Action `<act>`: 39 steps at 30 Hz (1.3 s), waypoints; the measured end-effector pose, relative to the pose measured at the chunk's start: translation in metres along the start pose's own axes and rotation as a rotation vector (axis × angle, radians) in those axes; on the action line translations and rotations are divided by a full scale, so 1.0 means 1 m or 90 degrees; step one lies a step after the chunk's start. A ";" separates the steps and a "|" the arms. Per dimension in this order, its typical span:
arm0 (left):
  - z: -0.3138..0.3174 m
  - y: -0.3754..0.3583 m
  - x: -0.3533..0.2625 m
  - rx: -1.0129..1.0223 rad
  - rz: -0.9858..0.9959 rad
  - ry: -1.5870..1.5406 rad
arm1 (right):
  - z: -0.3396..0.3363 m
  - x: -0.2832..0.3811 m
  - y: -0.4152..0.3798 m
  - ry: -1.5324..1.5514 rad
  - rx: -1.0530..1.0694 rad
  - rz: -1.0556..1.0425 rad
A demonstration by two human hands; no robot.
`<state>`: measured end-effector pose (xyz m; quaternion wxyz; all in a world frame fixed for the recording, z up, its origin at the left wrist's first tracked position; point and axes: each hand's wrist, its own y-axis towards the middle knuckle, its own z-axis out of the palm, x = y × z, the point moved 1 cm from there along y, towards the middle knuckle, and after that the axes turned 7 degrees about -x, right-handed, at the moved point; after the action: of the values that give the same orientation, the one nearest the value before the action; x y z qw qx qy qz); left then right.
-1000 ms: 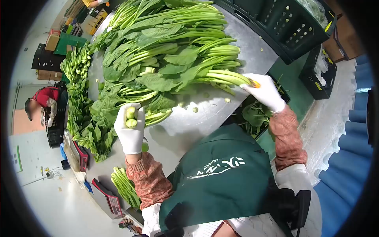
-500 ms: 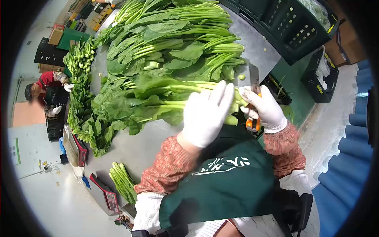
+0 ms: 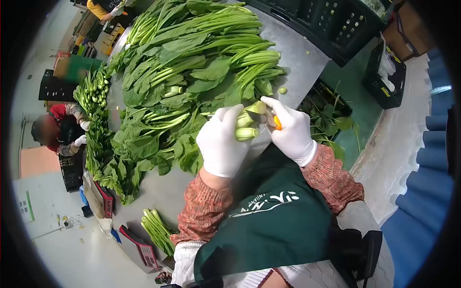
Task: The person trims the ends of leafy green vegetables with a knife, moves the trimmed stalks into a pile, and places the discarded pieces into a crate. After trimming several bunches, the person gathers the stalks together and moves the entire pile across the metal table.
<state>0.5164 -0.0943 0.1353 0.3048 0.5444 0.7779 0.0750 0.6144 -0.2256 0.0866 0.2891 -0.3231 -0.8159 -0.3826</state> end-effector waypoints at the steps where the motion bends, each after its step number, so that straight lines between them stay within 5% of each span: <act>1: -0.001 0.000 0.000 0.002 -0.002 0.002 | -0.001 0.002 -0.001 -0.004 0.007 0.004; 5: -0.001 0.000 -0.003 -0.006 0.008 -0.013 | 0.001 -0.003 -0.003 -0.014 0.019 0.012; 10: -0.015 0.004 -0.002 -0.069 -0.002 -0.152 | 0.026 -0.095 -0.016 -0.072 0.097 0.284; 14: -0.064 0.009 0.045 -0.114 -0.074 -0.275 | 0.002 -0.093 -0.021 0.146 0.105 0.381; 16: -0.089 -0.013 0.093 -0.252 -0.335 -0.775 | -0.003 -0.090 -0.014 0.192 0.093 0.463; 18: -0.109 -0.019 0.118 -0.436 -0.295 -0.838 | -0.003 -0.097 -0.015 0.219 0.063 0.460; 21: -0.131 -0.048 0.167 -0.488 -0.284 -0.947 | -0.003 -0.103 -0.015 0.197 0.101 0.456; 26: -0.128 -0.090 0.201 -0.651 -0.388 -0.882 | 0.038 -0.099 -0.028 0.135 0.223 0.294; 27: -0.126 -0.101 0.209 -0.626 -0.369 -0.925 | 0.051 -0.091 -0.031 0.093 0.177 0.085; 28: -0.125 -0.111 0.216 -0.599 -0.350 -0.968 | 0.058 -0.087 -0.034 0.001 0.328 0.121; 32: -0.120 -0.125 0.216 -0.677 -0.263 -1.157 | 0.102 -0.071 -0.046 -0.111 0.487 -0.033; 39: -0.144 -0.166 0.225 -0.695 -0.177 -1.233 | 0.078 -0.103 -0.052 -0.173 0.393 -0.081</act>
<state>0.2538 0.0716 0.0884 0.9852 0.0746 0.1296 -0.0837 0.6219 -0.2202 -0.0521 0.2374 -0.2171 -0.9427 -0.0882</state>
